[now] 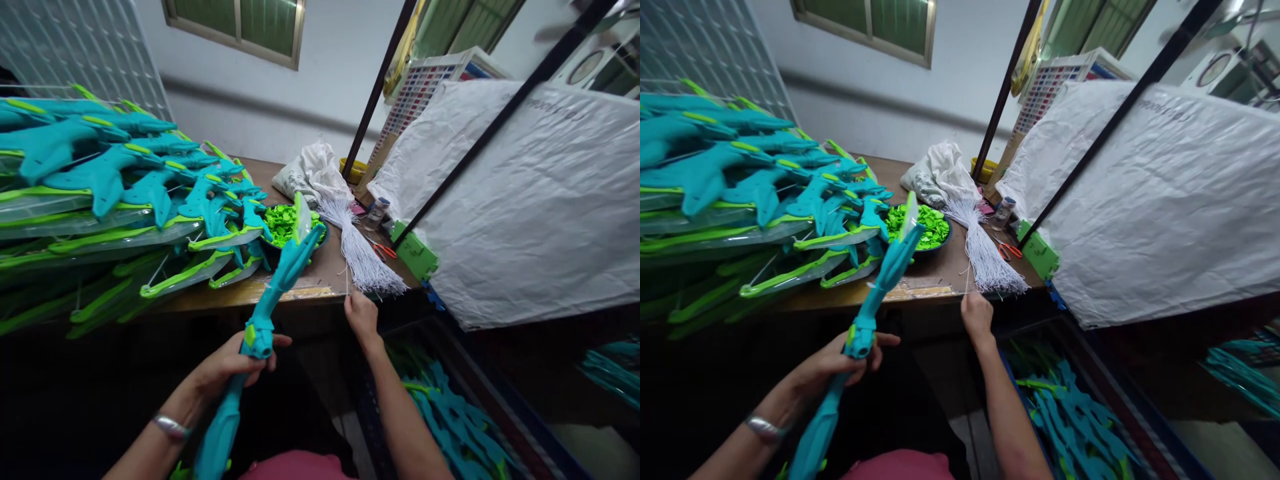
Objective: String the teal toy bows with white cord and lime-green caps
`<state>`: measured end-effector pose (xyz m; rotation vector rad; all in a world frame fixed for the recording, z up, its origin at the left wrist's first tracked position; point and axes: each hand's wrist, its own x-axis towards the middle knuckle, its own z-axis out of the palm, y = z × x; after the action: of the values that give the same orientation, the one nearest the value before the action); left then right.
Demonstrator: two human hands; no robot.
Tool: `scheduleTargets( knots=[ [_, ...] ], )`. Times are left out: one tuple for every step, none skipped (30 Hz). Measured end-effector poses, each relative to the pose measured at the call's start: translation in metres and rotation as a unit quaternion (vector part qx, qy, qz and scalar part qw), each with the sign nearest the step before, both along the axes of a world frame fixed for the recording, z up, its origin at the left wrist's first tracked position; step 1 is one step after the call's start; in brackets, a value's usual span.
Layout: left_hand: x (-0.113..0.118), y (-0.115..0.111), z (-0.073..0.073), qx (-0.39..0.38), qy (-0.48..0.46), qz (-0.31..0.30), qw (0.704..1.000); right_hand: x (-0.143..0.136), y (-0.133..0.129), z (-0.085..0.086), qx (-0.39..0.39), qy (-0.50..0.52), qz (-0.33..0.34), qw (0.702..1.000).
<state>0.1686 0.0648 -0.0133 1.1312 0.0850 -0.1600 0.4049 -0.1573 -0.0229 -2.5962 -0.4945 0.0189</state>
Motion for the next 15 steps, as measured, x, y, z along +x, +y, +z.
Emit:
scheduleTargets(
  knots=[
    [0.005,-0.005,-0.006,-0.021,0.006,-0.007,1.000,-0.023,0.000,-0.001,0.035,0.020,0.037,0.999],
    [0.010,-0.010,-0.012,-0.042,0.014,-0.012,0.999,-0.049,0.000,-0.004,0.070,0.046,0.080,0.993],
    [0.015,-0.015,-0.018,-0.060,0.021,-0.014,0.998,-0.077,-0.001,-0.008,0.104,0.080,0.127,0.983],
    [0.020,-0.020,-0.024,-0.072,0.027,-0.015,0.997,-0.104,-0.002,-0.013,0.133,0.121,0.173,0.968],
    [0.023,-0.023,-0.030,-0.077,0.031,-0.015,0.996,-0.130,-0.003,-0.019,0.157,0.167,0.213,0.950],
    [0.026,-0.025,-0.034,-0.075,0.032,-0.017,0.997,-0.152,-0.005,-0.026,0.178,0.217,0.246,0.928],
    [0.027,-0.026,-0.037,-0.069,0.031,-0.019,0.997,-0.169,-0.007,-0.033,0.197,0.271,0.273,0.902],
    [0.027,-0.027,-0.040,-0.064,0.028,-0.024,0.997,-0.181,-0.008,-0.040,0.218,0.325,0.290,0.874],
    [0.026,-0.027,-0.042,-0.060,0.026,-0.032,0.997,-0.186,-0.008,-0.046,0.243,0.373,0.294,0.846],
    [0.023,-0.027,-0.043,-0.054,0.028,-0.043,0.997,-0.186,-0.006,-0.051,0.274,0.412,0.286,0.821],
    [0.019,-0.027,-0.045,-0.049,0.032,-0.057,0.997,-0.179,-0.002,-0.055,0.311,0.438,0.267,0.800],
    [0.014,-0.028,-0.047,-0.041,0.038,-0.073,0.996,-0.169,0.003,-0.059,0.352,0.452,0.241,0.783],
    [0.008,-0.029,-0.049,-0.031,0.046,-0.090,0.994,-0.155,0.010,-0.061,0.394,0.455,0.211,0.770],
    [0.002,-0.030,-0.051,-0.019,0.055,-0.106,0.993,-0.138,0.017,-0.062,0.432,0.450,0.183,0.759],
    [-0.004,-0.032,-0.054,-0.006,0.065,-0.119,0.991,-0.121,0.025,-0.062,0.467,0.441,0.157,0.750]
  ],
)
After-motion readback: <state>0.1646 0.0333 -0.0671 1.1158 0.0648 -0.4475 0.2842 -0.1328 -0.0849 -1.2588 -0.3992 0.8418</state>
